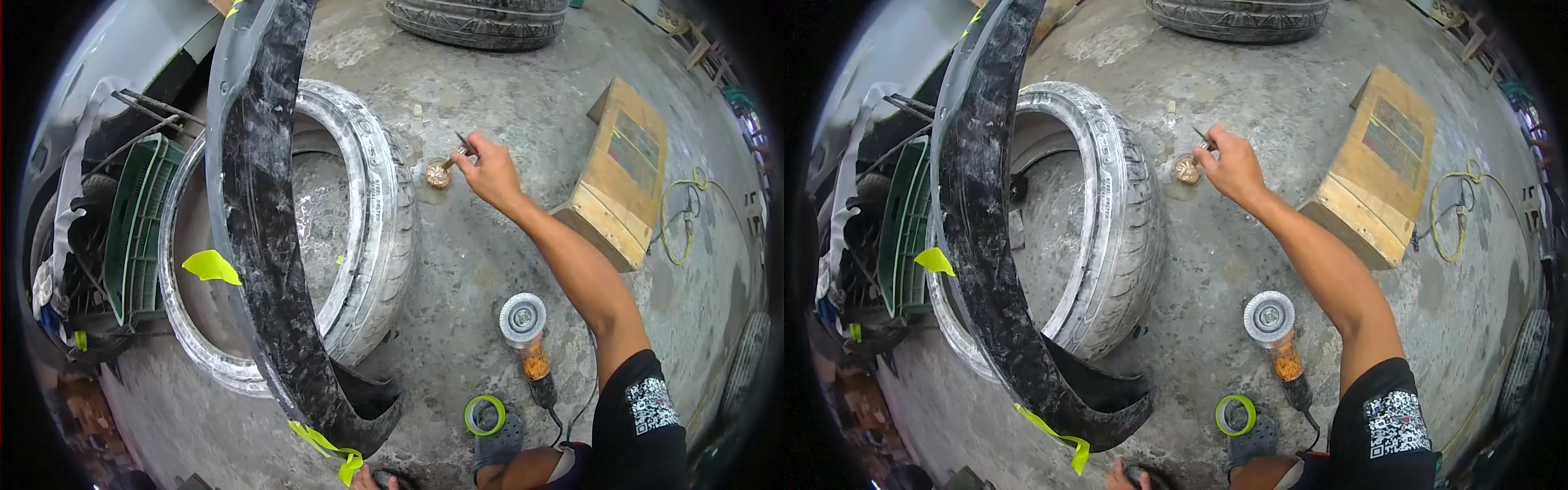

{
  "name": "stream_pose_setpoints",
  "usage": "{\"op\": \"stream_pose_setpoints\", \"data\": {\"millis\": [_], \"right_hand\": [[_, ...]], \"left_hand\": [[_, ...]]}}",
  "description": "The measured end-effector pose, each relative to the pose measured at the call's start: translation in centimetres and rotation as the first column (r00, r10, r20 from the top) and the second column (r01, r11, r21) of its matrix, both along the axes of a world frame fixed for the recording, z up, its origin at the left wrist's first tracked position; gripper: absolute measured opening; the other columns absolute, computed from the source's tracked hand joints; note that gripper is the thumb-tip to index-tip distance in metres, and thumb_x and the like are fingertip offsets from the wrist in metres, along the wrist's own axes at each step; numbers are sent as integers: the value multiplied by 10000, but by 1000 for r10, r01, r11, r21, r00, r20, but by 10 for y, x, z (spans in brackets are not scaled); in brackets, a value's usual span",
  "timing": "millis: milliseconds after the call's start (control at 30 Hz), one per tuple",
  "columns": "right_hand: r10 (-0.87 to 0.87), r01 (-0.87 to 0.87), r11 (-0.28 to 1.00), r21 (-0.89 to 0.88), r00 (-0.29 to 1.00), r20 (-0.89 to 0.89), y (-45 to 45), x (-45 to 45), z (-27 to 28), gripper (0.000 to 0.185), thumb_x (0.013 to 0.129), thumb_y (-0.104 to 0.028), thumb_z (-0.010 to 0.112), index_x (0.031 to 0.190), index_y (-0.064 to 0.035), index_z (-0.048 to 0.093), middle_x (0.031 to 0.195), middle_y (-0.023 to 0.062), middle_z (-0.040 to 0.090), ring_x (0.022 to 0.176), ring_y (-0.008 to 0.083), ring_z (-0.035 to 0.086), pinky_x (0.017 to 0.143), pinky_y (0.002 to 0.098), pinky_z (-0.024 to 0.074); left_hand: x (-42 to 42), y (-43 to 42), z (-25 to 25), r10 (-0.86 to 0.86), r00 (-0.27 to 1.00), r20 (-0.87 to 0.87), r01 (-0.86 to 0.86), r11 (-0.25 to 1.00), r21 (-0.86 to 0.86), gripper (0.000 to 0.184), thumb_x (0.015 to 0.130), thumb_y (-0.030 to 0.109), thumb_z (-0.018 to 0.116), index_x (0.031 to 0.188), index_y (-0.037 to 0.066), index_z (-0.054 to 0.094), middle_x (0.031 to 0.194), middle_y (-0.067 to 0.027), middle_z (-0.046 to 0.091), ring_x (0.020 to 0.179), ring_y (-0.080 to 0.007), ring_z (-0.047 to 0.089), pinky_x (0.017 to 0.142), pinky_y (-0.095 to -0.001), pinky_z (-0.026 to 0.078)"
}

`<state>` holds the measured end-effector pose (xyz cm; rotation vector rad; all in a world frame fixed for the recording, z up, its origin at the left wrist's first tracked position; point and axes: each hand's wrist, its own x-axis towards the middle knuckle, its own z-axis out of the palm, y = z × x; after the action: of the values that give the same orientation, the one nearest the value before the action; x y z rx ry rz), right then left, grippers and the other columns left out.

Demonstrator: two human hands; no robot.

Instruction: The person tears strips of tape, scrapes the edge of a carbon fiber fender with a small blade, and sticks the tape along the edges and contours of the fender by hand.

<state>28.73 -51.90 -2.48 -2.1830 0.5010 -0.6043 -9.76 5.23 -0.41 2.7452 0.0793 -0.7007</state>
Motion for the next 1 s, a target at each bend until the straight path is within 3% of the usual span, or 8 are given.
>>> {"op": "stream_pose_setpoints", "data": {"millis": [67,133,267,367,433,600,867,1000], "right_hand": [[3,-5,999,-33,998,-71,-1,0,1,284,894,-230,767,965,-3,613,909,197,725,791,356,700,720,435,533],[-40,40,999,-18,999,19,2,-1,4,287,895,-233,769,969,-3,614,921,185,735,779,337,699,719,421,536],[19,-18,999,-38,1000,14,0,0,-4,293,894,-239,772,973,-3,618,905,176,737,749,321,697,706,418,533],[-56,56,997,53,998,11,5,-2,-3,300,892,-245,774,973,-1,619,921,177,738,783,313,702,720,415,534],[8,-7,1000,-22,999,51,6,1,-8,293,895,-242,768,978,1,628,904,171,740,749,308,701,705,410,536],[-32,32,999,8,999,36,6,0,-8,303,887,-252,775,984,-2,634,896,166,732,723,279,689,689,396,535],[-13,14,1000,-8,997,78,8,1,-17,311,885,-258,776,987,2,640,863,148,730,646,262,656,662,390,532],[-67,67,998,0,996,51,11,-1,-12,310,877,-252,785,977,5,641,858,140,728,635,228,633,643,366,523]], "left_hand": [[-8,-3,-15,-30,999,20,30,999,34,779,910,355,715,1518,-22,405,1415,-378,475,1295,-539,442,1131,-600,312],[-15,-6,-28,2,998,65,-4,999,36,814,878,369,739,1512,-23,414,1436,-388,437,1320,-551,414,1153,-598,300],[-14,-5,-28,10,996,83,-10,1000,-1,823,863,362,741,1510,-28,415,1435,-378,441,1327,-542,406,1147,-603,305],[-14,-5,-25,45,998,44,-45,999,-9,813,858,350,734,1507,-27,420,1434,-379,439,1336,-537,398,1147,-602,304],[-12,-5,-29,-41,996,75,36,997,62,807,859,350,728,1508,-20,423,1437,-374,440,1332,-530,405,1148,-596,307],[-14,-3,-31,-22,991,132,22,1000,1,789,869,347,720,1504,-21,430,1424,-362,461,1314,-525,423,1142,-591,317],[-17,-5,-31,-101,983,152,82,989,127,763,876,335,724,1487,-27,447,1418,-342,482,1308,-517,438,1138,-585,327],[-10,-9,-24,-52,992,111,37,990,135,747,877,335,725,1470,-35,460,1408,-341,491,1308,-508,440,1139,-581,327]]}}
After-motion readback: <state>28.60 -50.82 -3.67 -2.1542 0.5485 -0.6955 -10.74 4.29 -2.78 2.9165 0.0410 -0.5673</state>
